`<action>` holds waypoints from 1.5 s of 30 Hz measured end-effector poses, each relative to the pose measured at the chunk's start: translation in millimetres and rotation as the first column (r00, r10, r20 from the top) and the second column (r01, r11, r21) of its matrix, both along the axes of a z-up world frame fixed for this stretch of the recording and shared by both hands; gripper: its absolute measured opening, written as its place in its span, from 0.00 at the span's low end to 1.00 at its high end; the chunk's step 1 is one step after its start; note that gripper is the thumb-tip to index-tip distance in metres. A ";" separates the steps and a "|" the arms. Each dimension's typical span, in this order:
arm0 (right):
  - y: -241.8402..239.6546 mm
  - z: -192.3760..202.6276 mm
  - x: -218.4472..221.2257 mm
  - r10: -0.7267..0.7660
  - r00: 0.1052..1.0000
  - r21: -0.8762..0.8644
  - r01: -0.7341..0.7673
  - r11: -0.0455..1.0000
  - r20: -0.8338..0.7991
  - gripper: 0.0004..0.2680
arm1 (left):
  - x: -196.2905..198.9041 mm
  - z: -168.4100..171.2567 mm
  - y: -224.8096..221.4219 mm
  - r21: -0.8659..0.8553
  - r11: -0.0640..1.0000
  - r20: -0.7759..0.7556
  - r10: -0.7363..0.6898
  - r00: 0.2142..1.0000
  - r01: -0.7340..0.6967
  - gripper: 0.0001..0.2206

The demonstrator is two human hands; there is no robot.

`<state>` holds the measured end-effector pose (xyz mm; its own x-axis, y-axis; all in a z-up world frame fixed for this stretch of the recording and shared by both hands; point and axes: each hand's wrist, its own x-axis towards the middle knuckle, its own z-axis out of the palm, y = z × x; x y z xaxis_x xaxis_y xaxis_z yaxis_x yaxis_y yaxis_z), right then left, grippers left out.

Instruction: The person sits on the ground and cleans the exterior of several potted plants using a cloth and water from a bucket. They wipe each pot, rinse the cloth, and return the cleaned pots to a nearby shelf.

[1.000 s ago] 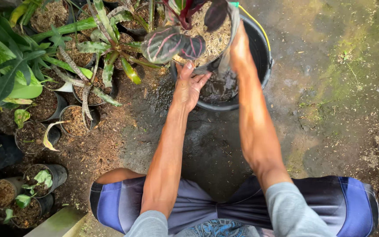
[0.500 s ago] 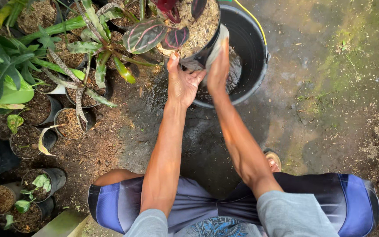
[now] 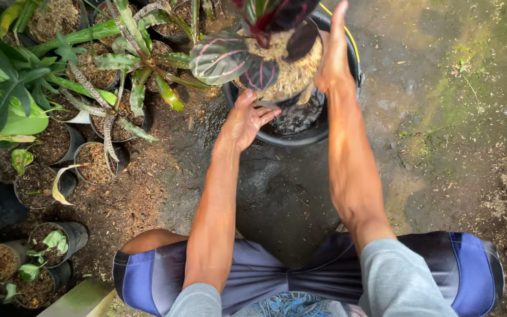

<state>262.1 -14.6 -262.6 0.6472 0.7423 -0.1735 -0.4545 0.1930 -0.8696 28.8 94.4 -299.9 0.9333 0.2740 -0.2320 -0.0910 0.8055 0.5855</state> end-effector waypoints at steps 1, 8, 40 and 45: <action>-1.5 0.9 7.2 0.035 0.999 -0.050 -0.036 0.998 -0.008 0.43 | -3.5 -0.1 3.4 0.006 0.998 0.033 -0.058 0.998 0.058 0.52; 4.4 -14.6 -12.8 -0.044 0.996 0.171 0.058 0.984 -0.083 0.39 | 17.1 2.0 6.3 0.066 0.979 -0.314 0.203 0.927 -0.192 0.48; 8.7 35.4 15.4 0.143 0.986 0.025 -0.146 0.989 0.080 0.39 | 15.4 21.7 -9.6 -0.058 0.995 -0.036 0.076 0.996 -0.078 0.52; 17.2 14.8 -20.2 -0.118 0.982 0.164 0.094 0.982 0.147 0.38 | 31.4 27.1 -5.4 -0.160 0.953 -0.193 0.226 0.955 -0.258 0.53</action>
